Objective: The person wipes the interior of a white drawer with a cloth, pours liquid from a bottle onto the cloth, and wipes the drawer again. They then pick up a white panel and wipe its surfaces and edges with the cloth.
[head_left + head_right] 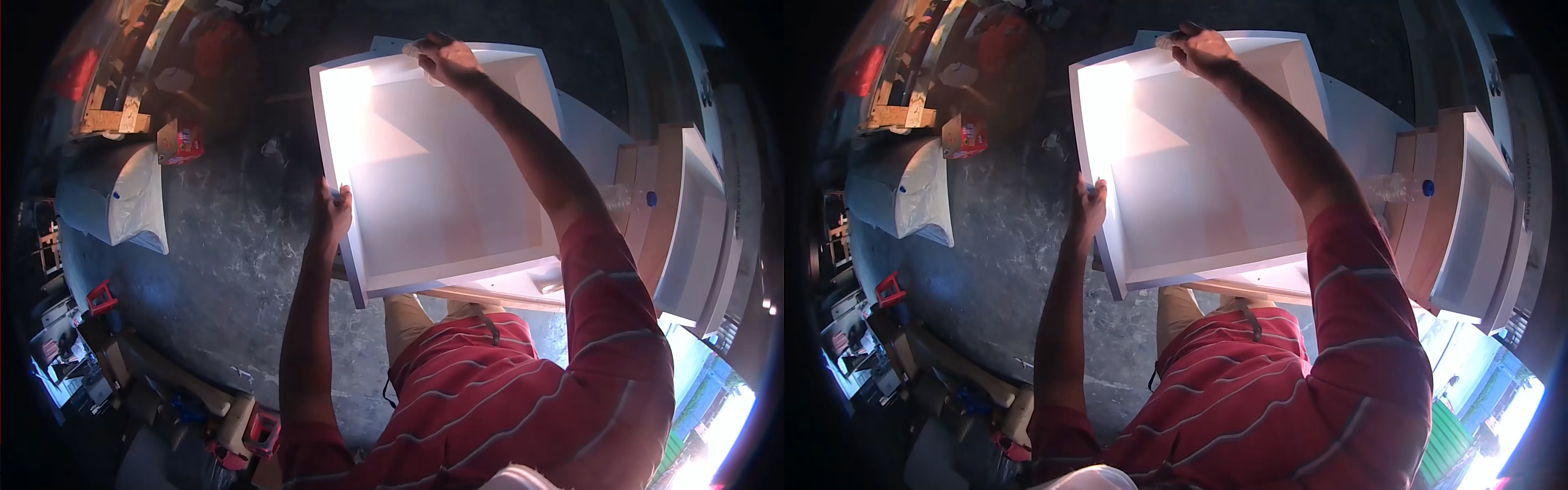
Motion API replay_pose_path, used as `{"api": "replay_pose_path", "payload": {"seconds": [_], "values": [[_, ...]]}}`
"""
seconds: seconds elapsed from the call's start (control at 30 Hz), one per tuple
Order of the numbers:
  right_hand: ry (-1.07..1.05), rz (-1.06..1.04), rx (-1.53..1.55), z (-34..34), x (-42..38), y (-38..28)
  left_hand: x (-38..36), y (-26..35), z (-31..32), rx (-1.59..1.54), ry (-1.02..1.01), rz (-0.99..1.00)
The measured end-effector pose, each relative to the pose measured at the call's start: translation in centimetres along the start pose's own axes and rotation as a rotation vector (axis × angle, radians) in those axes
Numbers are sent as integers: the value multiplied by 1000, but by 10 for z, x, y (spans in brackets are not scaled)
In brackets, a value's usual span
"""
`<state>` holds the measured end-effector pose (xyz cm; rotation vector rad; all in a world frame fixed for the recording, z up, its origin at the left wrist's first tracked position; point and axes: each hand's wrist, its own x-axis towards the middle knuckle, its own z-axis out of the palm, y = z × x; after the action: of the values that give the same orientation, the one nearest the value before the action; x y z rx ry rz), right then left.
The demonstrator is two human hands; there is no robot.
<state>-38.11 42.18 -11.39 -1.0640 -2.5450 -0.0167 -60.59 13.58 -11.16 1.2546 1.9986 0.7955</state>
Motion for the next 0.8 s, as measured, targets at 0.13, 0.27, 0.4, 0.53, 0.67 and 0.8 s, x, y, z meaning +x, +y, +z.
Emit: {"api": "replay_pose_path", "payload": {"seconds": [0.13,0.27,0.4,0.53,0.67,0.8], "values": [[46,6,121,-6,-12,22,-1,-1,-1,-51,-15,22],[185,226,15,-12,-4,5,2,-8,1,-33,-24,39],[237,349,199,38,30,-71,4,-21,6,52,11,135],[291,309,303,88,77,-148,2,-14,4,-92,-33,8],[224,82,5,83,59,-104,0,1,-4,-42,-53,-32],[194,412,71,20,15,-41,4,-5,0,-145,-75,-58]]}}
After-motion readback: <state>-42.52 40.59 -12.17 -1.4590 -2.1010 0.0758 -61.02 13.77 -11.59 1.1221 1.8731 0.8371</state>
